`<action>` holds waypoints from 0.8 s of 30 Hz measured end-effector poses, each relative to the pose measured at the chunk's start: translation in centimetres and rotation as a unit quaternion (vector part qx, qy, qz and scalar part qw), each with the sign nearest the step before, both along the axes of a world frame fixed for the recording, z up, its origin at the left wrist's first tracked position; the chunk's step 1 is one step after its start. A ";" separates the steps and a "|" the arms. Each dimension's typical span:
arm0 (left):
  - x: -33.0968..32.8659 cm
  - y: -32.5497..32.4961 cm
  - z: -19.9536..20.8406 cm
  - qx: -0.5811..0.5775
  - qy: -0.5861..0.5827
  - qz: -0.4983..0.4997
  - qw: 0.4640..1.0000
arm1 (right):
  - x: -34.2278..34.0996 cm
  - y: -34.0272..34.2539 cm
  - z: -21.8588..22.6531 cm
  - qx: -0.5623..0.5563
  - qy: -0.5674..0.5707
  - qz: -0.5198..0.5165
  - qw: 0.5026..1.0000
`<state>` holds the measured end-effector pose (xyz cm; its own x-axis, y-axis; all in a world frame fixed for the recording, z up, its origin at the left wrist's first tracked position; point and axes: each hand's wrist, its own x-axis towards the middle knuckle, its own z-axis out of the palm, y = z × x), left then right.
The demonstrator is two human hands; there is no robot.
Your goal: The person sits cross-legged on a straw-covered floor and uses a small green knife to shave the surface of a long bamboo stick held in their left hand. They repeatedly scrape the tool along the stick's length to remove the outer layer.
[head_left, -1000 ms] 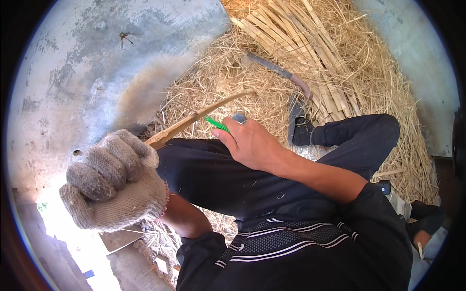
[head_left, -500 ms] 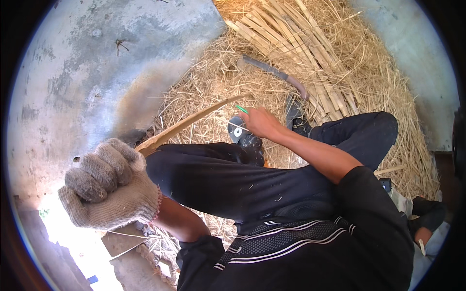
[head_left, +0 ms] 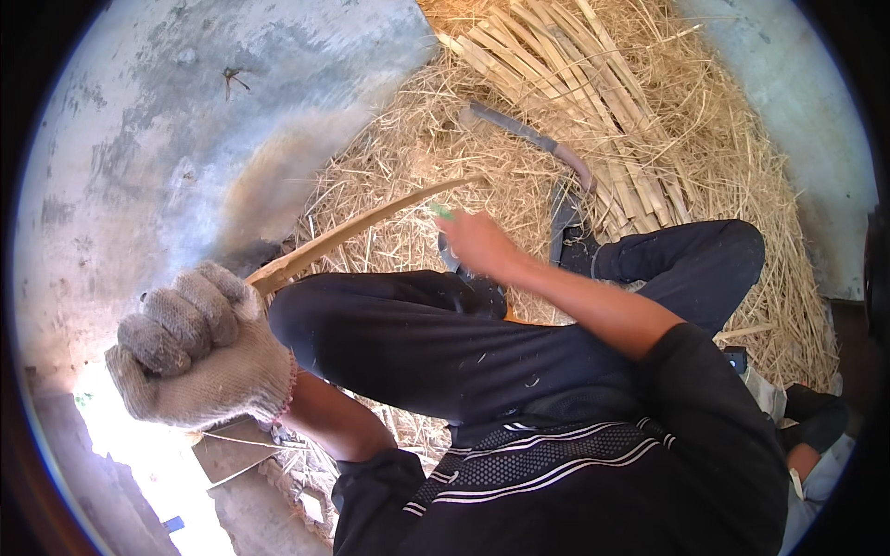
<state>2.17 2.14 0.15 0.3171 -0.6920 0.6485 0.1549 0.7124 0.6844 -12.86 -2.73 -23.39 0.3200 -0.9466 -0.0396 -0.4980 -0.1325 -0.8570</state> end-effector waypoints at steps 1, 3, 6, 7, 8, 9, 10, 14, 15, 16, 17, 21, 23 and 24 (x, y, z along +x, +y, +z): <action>-0.1 -0.3 0.1 0.000 0.004 -0.010 1.000 | -1.3 -1.4 -3.0 0.077 0.021 -0.013 0.997; 0.0 -0.8 -0.4 -0.006 0.006 -0.024 1.000 | -2.1 -3.0 -3.5 0.093 0.028 -0.017 0.995; 0.8 -0.7 -0.4 -0.016 -0.004 -0.051 0.999 | -0.8 -2.7 1.0 0.048 -0.027 0.033 0.998; 1.0 -0.5 -0.4 -0.012 -0.006 -0.045 0.999 | 0.1 -2.7 -1.9 -0.042 -0.008 0.036 0.998; 0.2 -1.1 -0.3 -0.016 -0.001 -0.059 0.998 | -0.4 -3.4 -6.4 -0.139 0.022 0.019 0.990; 0.2 -0.9 -0.3 -0.011 -0.001 -0.053 0.999 | -0.4 -3.2 -6.1 -0.228 0.043 0.023 0.972; 0.3 -0.6 -0.4 0.001 -0.001 -0.028 1.000 | -1.8 -3.6 -5.9 0.075 0.067 -0.015 0.995; 0.4 -1.2 -0.3 -0.010 0.010 -0.003 1.000 | -0.2 -4.2 -5.0 0.057 0.044 0.006 0.997; 0.9 -1.3 -0.1 -0.016 0.011 -0.011 1.000 | 0.2 -3.7 -5.1 0.046 0.022 0.001 0.999; 1.3 -0.7 0.0 0.006 -0.006 -0.014 1.000 | 0.5 -3.3 -5.3 0.035 0.001 -0.005 0.999; 1.2 -0.8 -0.1 -0.001 -0.002 -0.016 1.000 | 0.5 -3.5 -5.4 0.018 -0.019 -0.012 1.000; 1.2 -1.2 -0.4 -0.009 0.009 0.001 1.000 | 0.6 -5.6 -5.9 0.044 0.061 -0.031 0.997; 1.7 -1.3 -0.4 -0.008 0.015 0.012 1.000 | 0.9 -4.8 -5.1 0.053 0.030 -0.013 0.998; 2.0 -1.1 -0.4 -0.009 0.018 0.015 1.000 | 0.9 -3.5 -4.1 0.027 0.012 0.005 1.000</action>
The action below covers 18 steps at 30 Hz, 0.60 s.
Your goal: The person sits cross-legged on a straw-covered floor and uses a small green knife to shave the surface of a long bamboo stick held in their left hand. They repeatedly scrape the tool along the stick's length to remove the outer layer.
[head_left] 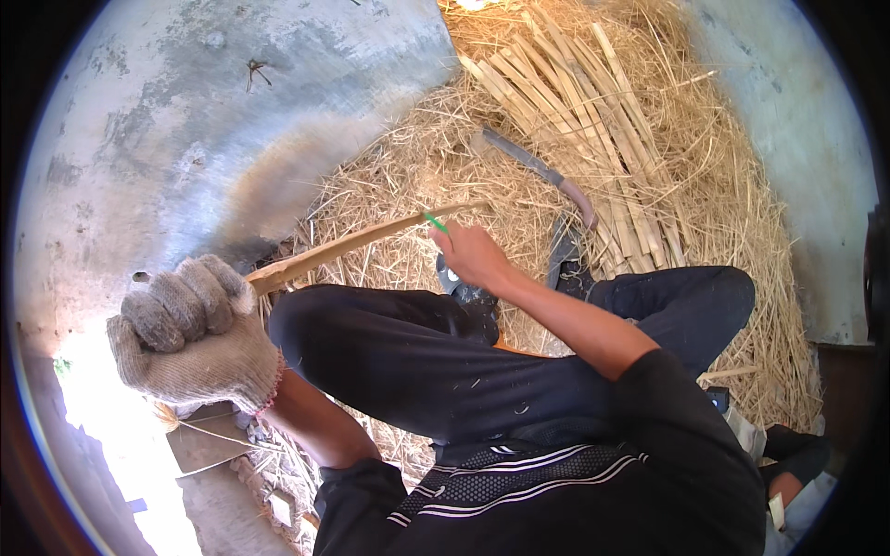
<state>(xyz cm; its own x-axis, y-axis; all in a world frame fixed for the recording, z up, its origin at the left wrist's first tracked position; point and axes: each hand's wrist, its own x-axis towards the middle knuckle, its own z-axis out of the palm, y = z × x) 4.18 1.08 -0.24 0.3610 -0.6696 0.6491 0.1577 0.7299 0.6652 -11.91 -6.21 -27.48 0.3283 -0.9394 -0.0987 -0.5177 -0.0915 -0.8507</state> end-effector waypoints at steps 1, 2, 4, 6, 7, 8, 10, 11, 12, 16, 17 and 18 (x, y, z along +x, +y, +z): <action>0.2 0.2 0.0 -0.002 0.003 0.002 1.000 | -0.1 0.9 0.5 -0.025 -0.019 0.018 0.999; -0.9 -0.6 0.1 -0.011 0.015 -0.022 1.000 | -1.7 -0.4 -5.3 -0.227 0.048 0.022 0.973; -0.4 -0.2 -0.2 0.004 0.024 0.005 1.000 | -1.7 -0.6 -4.0 -0.038 0.078 0.016 0.996; -0.2 -0.2 -0.3 -0.002 0.026 0.018 1.000 | -1.5 -1.2 -0.2 0.059 0.091 0.026 0.994; 0.0 0.0 -0.3 0.002 0.023 0.017 1.000 | -0.8 -0.4 2.1 0.078 0.086 0.038 0.993; 0.1 0.2 -0.3 -0.002 0.021 0.015 1.000 | -0.4 -0.2 3.2 0.087 0.084 0.049 0.991; -0.4 -0.4 0.3 -0.027 0.012 -0.032 0.999 | -1.3 -1.3 -3.0 -0.107 0.099 0.062 0.987; -0.7 -0.4 0.3 -0.030 0.008 -0.053 0.998 | -2.4 -1.0 -5.8 -0.194 0.105 0.072 0.973; -1.2 -0.5 0.5 -0.010 0.033 0.005 0.999 | -3.7 -1.4 -5.6 -0.035 0.126 -0.021 0.991; -1.5 -0.1 0.4 -0.016 0.017 0.002 1.000 | -4.3 -3.0 -7.8 0.042 0.128 -0.026 0.991; -1.2 0.1 0.2 -0.005 0.018 0.007 1.000 | -3.4 -2.3 -6.8 0.047 0.123 -0.021 0.991; -1.0 0.3 0.2 0.000 0.020 0.013 1.000 | -2.7 -1.7 -5.0 0.047 0.119 -0.017 0.992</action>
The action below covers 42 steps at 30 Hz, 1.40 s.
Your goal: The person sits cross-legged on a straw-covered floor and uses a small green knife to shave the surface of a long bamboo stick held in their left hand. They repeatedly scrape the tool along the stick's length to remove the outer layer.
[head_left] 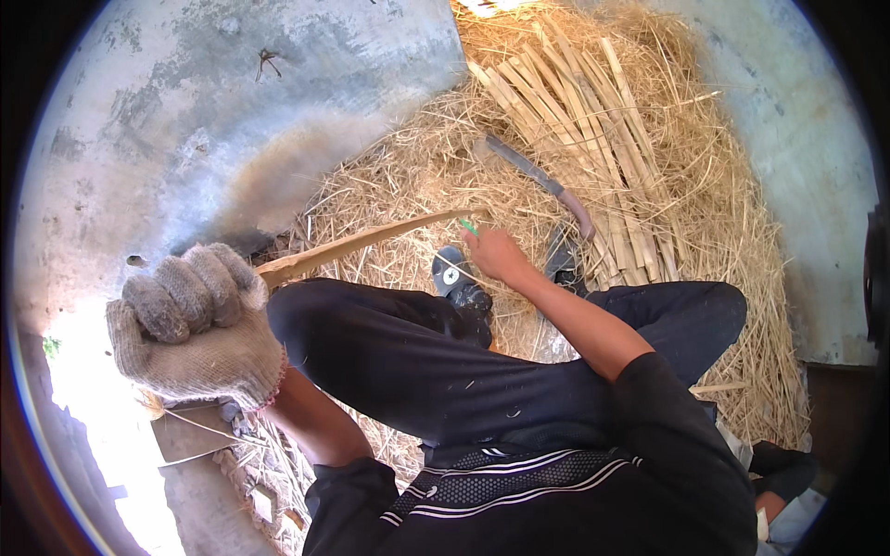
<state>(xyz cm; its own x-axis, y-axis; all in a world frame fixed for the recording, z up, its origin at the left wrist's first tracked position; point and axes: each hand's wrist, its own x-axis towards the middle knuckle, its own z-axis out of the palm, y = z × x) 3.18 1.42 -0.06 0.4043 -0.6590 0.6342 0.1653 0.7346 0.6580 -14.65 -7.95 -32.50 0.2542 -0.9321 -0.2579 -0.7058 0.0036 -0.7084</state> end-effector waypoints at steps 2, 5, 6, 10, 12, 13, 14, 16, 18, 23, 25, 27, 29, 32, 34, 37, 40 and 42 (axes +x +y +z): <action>0.1 -0.1 -0.1 0.009 0.000 -0.010 1.000 | 0.3 1.0 2.9 0.003 -0.015 0.013 1.000; 0.4 -0.3 0.0 0.012 -0.019 -0.030 0.999 | 0.9 0.9 2.9 -0.009 -0.064 0.033 0.997; 0.3 -0.4 0.2 0.009 -0.026 -0.029 0.999 | 0.2 0.3 1.1 -0.033 -0.029 0.006 0.999; -0.2 -0.7 0.2 -0.002 -0.028 -0.040 0.999 | -1.0 -2.2 -5.7 -0.031 0.059 -0.069 0.995; 0.2 -0.9 0.0 -0.002 -0.019 -0.034 0.999 | -0.5 -2.0 -6.6 0.018 0.065 -0.083 0.994; 0.3 -1.1 -0.1 -0.003 -0.014 -0.032 0.999 | -0.5 -1.7 -7.0 0.041 0.060 -0.091 0.993; 0.3 -1.2 0.0 -0.008 -0.015 -0.035 0.999 | -0.2 -1.8 -7.1 0.061 0.054 -0.097 0.992; 0.5 -0.9 -0.4 -0.004 -0.015 -0.032 0.999 | 0.0 -1.4 -4.8 0.048 0.010 -0.099 0.994; 0.8 -0.7 -0.3 -0.009 -0.022 -0.043 0.999 | 0.6 -0.9 -3.3 0.039 -0.023 -0.087 0.995; 1.3 -0.5 -0.2 0.017 -0.019 0.005 1.000 | 1.5 -1.6 -2.8 0.013 -0.039 -0.059 0.997; 0.5 -1.0 0.0 0.018 -0.017 0.009 1.000 | -2.0 -2.9 -11.0 -0.194 0.089 0.053 0.976; 1.1 -0.3 -0.1 0.029 -0.029 -0.001 0.999 | -4.9 -2.7 -14.3 0.061 0.254 0.018 0.965; 1.7 0.0 0.0 0.032 -0.034 0.007 0.999 | -8.0 -3.3 -16.1 0.138 0.277 -0.065 0.949; 2.2 -0.1 -0.5 0.018 -0.052 0.004 0.998 | -9.1 -1.4 -16.8 0.139 0.210 -0.083 0.964; 2.8 0.0 -0.6 0.041 -0.036 0.000 0.998 | -9.3 -0.9 -15.8 0.137 0.200 -0.083 0.967; 2.3 -0.5 -0.3 0.049 -0.031 -0.033 0.998 | -9.8 -3.6 -11.7 0.118 0.211 0.053 0.969; 2.2 -0.4 -0.8 0.007 -0.025 -0.031 0.999 | -6.0 -2.5 -0.4 0.018 0.176 0.210 0.962; 2.0 -0.1 -0.8 -0.008 -0.024 -0.050 0.998 | -3.3 0.3 7.3 -0.009 0.023 0.133 0.991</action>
